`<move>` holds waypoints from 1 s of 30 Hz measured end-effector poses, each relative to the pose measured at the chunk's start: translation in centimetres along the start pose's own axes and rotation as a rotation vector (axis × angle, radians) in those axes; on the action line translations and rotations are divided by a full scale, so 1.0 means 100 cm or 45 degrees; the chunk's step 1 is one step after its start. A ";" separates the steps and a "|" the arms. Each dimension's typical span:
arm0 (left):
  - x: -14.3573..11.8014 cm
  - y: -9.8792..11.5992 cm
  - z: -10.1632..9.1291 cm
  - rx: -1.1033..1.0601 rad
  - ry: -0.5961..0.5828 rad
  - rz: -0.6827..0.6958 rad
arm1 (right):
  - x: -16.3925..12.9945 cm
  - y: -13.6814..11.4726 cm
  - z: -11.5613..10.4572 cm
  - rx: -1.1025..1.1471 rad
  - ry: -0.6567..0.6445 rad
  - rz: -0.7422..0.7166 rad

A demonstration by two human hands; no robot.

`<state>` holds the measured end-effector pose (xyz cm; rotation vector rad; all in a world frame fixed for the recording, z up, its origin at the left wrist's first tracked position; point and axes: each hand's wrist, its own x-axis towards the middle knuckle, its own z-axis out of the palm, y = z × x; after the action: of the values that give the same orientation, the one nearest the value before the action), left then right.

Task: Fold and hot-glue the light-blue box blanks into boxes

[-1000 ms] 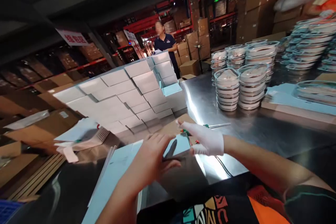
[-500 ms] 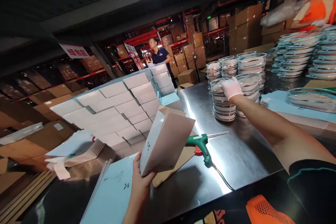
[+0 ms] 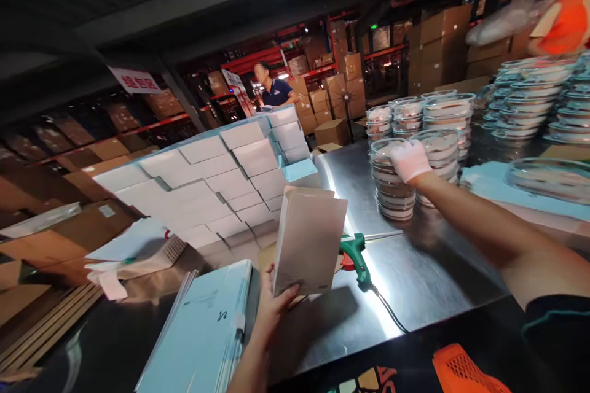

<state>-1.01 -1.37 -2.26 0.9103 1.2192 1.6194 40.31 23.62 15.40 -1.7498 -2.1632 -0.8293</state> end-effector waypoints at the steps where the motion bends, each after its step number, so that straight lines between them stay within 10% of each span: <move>1: 0.001 0.001 0.009 -0.148 -0.092 -0.071 | -0.002 -0.003 -0.002 0.016 0.000 0.003; 10: 0.078 0.022 0.166 -0.610 -0.595 -0.466 | -0.024 -0.019 -0.010 0.196 0.072 -0.106; 17: 0.107 0.017 0.302 -0.757 -0.658 -0.531 | -0.040 -0.019 -0.005 0.332 0.148 -0.001; 30: 0.098 0.017 0.311 -0.838 -0.795 -0.414 | -0.068 0.005 0.009 0.500 0.374 0.259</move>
<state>23.81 17.48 7.52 0.6621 0.3335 1.2081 42.70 18.63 11.33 -1.5099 -1.7765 -0.5274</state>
